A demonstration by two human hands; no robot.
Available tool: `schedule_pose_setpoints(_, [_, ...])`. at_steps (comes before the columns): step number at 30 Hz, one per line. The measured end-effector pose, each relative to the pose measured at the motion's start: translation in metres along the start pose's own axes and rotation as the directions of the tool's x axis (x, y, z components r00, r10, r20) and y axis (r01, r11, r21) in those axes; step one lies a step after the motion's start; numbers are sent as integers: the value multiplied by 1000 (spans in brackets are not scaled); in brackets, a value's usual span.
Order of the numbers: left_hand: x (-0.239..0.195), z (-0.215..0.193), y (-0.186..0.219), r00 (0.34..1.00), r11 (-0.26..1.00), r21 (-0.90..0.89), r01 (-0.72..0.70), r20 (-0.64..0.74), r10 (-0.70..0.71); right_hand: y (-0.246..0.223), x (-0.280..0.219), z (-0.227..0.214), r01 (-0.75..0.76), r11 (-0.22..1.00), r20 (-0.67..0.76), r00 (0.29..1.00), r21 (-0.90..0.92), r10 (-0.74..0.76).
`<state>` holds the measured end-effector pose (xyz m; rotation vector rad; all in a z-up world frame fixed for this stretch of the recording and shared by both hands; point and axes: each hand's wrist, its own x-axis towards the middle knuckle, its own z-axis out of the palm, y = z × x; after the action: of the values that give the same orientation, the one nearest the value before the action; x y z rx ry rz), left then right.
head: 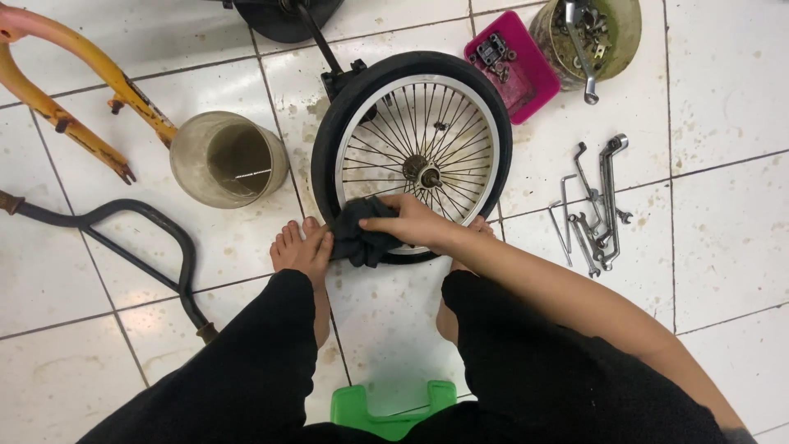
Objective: The person cleans a bicycle wheel by scrubbing the rim and spokes with a sponge and wiping the tire with a cloth. They dip the sponge into a bucket of water and continue cleaning the wheel components.
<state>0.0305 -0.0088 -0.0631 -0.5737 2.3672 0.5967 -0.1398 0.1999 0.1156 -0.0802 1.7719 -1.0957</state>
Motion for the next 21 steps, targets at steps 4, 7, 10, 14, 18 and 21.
schedule_pose_setpoints(4, [6,14,-7,996,994,112,-10,-86,20,-33,9,-15,196,959,-191,969,206,-157])
schedule_pose_setpoints(7, [-1,13,-6,987,994,92,-53,-148,66,-45,19,-51,434,899,-469,808,65,-356])
schedule_pose_setpoints(10, [-17,-22,17,973,990,104,-94,-199,114,-49,27,-98,549,822,-654,569,-150,-499])
schedule_pose_setpoints(14, [-30,-47,33,975,990,104,-99,-187,117,-28,44,-129,694,719,-877,321,-39,-358])
schedule_pose_setpoints(18, [-26,-40,27,977,992,97,-79,-191,96,10,71,-126,570,791,-862,263,-223,-433])
schedule_pose_setpoints(21, [-30,-44,20,975,986,-50,-156,-169,146,17,81,-111,437,652,-577,309,-620,-756])
